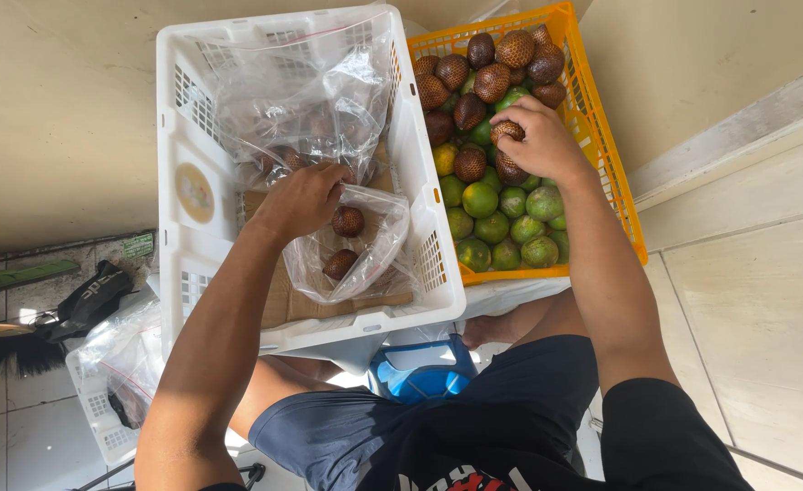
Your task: Packing salak fruits from a yellow crate into individual clear plastic zip-lock bags inside a white crate.
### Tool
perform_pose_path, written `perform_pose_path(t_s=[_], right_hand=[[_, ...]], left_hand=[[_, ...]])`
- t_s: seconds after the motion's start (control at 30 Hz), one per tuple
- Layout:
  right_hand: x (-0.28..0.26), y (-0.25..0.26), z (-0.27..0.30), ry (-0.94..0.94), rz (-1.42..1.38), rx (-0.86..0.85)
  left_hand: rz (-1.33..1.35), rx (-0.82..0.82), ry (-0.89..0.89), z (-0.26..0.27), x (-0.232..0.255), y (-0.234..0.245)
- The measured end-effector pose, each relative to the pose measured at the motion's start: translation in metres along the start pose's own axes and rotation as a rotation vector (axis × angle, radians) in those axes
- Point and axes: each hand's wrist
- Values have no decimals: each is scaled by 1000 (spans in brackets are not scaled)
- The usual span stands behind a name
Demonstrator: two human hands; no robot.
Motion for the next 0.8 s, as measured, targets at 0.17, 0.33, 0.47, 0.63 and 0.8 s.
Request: perform_pose_path(t_s=[0.17,0.33,0.47,0.63,0.8], right_hand=[[4,-5,-3,186,26,132],[6,-5,-3,244,-7,294],[9,-6,-5,221,45,450],[10,-3,-6,253,24,523],[6,2,-5,298,-18,669]], left_hand=[[6,-31,15,2,-2,0],[-5,-34,12,0,-6,-3],[10,-12,-19,0,-9,-5],[-41,132,-128,-1,-22,-17],[-116,-86,230,-2,-22,-17]])
Point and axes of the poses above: each hand's wrist, its own z-axis away from the middle knuckle, its own y-axis out of the back of the hand, x = y × z, and after that the axes turned 1 degree about y, right-handed
